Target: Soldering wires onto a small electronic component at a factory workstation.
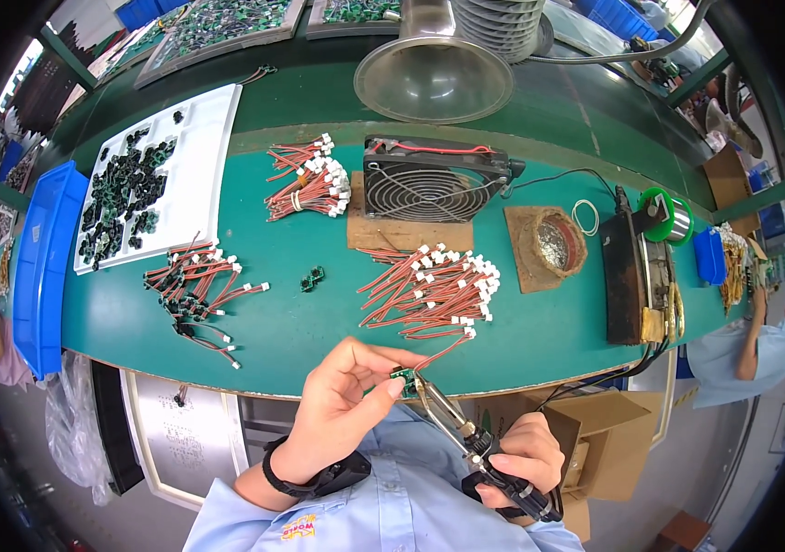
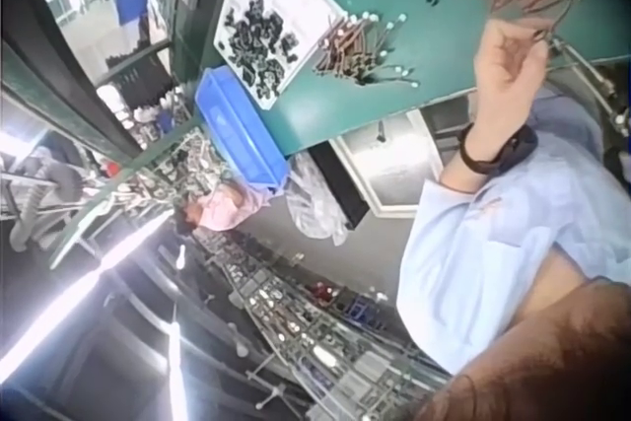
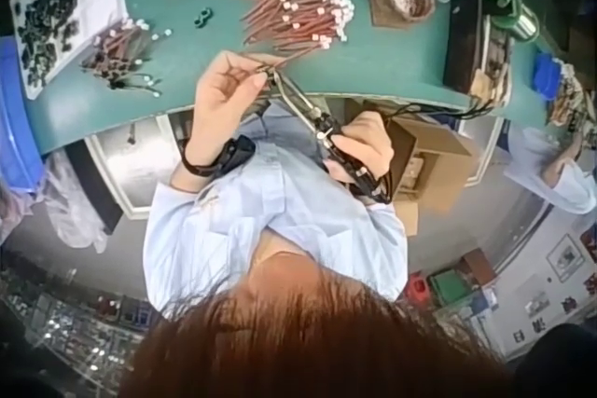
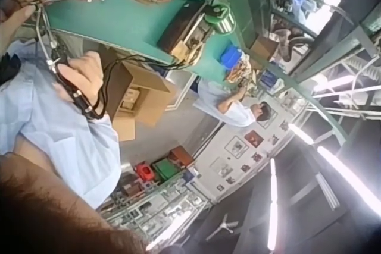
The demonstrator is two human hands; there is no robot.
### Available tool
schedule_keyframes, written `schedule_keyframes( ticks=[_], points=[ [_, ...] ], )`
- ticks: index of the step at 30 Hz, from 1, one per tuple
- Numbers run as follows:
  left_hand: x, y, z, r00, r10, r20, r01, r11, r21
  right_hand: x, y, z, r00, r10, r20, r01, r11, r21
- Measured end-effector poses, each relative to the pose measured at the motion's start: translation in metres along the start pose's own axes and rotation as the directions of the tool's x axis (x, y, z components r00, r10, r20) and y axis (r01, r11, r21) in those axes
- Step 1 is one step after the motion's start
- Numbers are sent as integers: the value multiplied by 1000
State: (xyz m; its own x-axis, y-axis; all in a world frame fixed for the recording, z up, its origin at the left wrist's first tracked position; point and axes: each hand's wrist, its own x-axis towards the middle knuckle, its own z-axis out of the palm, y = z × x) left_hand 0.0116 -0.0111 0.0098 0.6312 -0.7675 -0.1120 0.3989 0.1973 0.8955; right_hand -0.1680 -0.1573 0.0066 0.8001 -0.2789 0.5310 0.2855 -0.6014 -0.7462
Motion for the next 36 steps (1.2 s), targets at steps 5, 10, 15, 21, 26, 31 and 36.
schedule_keyframes(
  ticks=[5,10,15,21,26,31,36],
  points=[
    [-1,-2,-2,999,-14,34,15,999,-51,-1,1,1,1000,-11,-13,11,1000,0],
    [-1,-2,-1,1000,-23,18,24,999,-39,0,1,1,1000,-9,-19,9,1000,3],
    [-2,-4,-1,1000,-17,9,17,1000,-20,-1,1,1,1000,-7,-19,7,1000,9],
    [-2,-5,0,1000,-1,9,1,1000,-19,-3,2,1,1000,-11,-20,11,1000,-2],
    [-2,-6,0,1000,2,4,-2,1000,-10,-2,1,1,1000,-2,-12,2,1000,3],
    [-2,-7,1,1000,27,-1,-27,1000,14,-2,0,-1,1000,4,0,-4,1000,-8],
    [-2,-8,2,999,42,-14,-41,999,24,-3,0,-1,1000,3,-1,-3,1000,-18]
  ],
)
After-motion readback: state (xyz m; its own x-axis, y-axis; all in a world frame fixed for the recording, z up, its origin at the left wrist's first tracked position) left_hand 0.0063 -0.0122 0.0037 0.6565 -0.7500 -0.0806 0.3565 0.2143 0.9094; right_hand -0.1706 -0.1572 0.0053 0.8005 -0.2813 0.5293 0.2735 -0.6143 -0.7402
